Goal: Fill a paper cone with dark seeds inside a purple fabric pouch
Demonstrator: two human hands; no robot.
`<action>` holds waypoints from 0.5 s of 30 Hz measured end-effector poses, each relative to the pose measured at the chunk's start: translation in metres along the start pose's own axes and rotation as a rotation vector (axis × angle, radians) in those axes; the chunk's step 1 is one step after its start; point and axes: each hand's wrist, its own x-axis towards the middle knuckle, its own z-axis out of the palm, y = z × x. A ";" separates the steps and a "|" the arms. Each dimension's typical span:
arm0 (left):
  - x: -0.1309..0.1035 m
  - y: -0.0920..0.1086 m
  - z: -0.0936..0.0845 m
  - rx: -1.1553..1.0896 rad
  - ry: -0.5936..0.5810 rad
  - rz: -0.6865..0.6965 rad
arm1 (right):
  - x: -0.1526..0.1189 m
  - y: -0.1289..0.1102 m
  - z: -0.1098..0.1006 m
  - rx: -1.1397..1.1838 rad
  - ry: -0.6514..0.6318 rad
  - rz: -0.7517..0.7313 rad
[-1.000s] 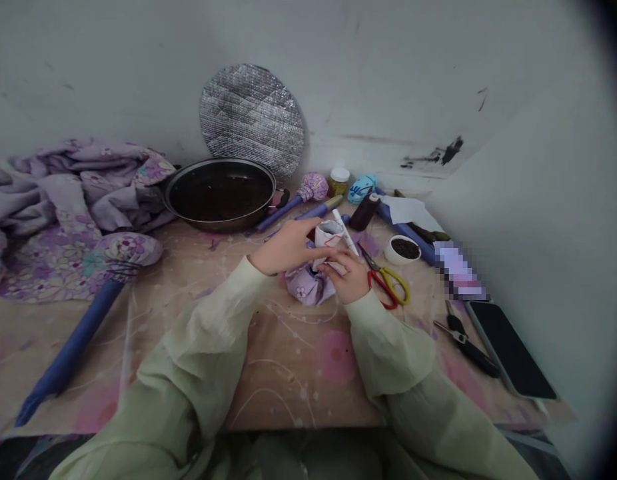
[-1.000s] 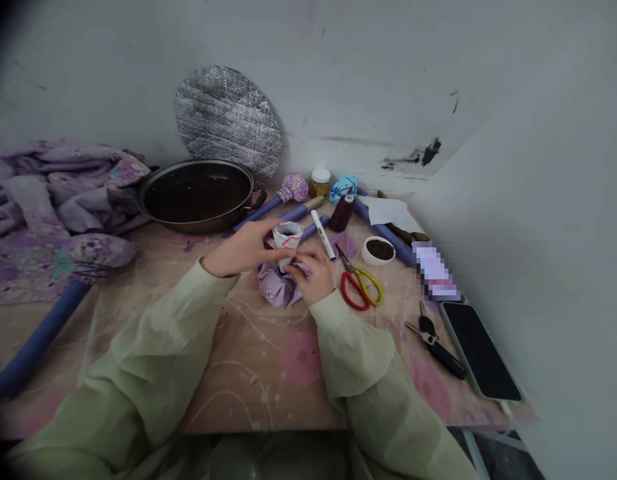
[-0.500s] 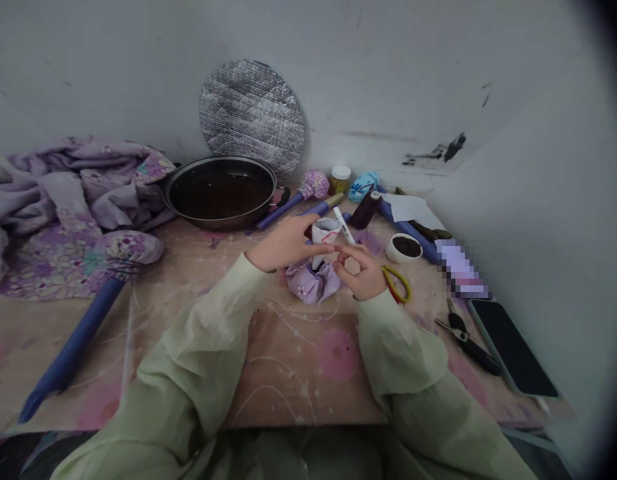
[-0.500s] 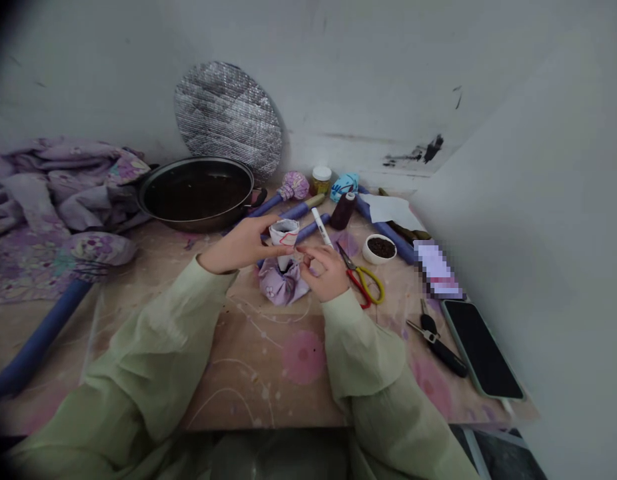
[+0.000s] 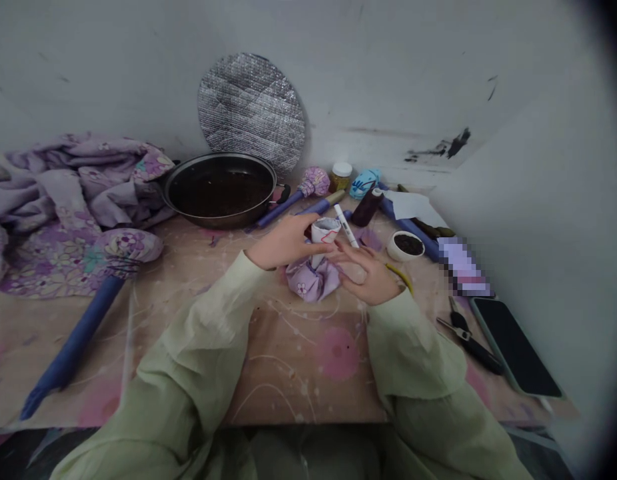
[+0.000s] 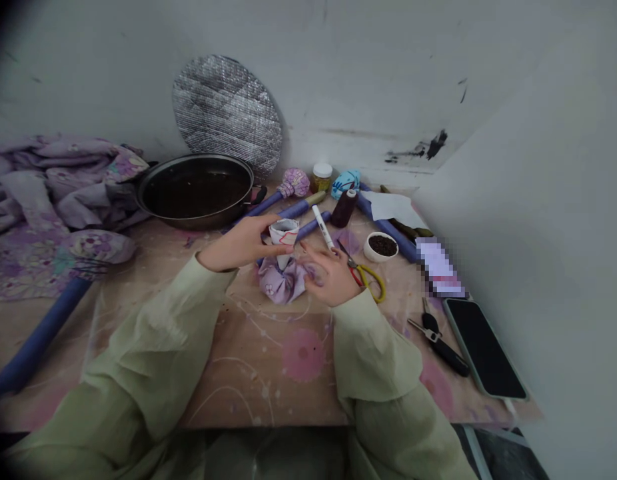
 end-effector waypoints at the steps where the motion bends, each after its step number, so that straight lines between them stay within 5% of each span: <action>1: 0.000 0.000 0.000 0.000 -0.002 -0.001 | 0.000 0.000 -0.002 0.002 0.001 0.000; 6: 0.000 -0.001 0.001 0.007 -0.001 -0.004 | -0.001 -0.002 -0.004 -0.020 -0.071 -0.013; 11: 0.001 -0.002 0.001 -0.025 0.000 0.023 | 0.000 -0.001 -0.002 -0.021 0.071 -0.006; 15: 0.001 -0.002 0.002 -0.031 -0.011 0.019 | 0.000 0.002 0.001 -0.038 0.046 0.004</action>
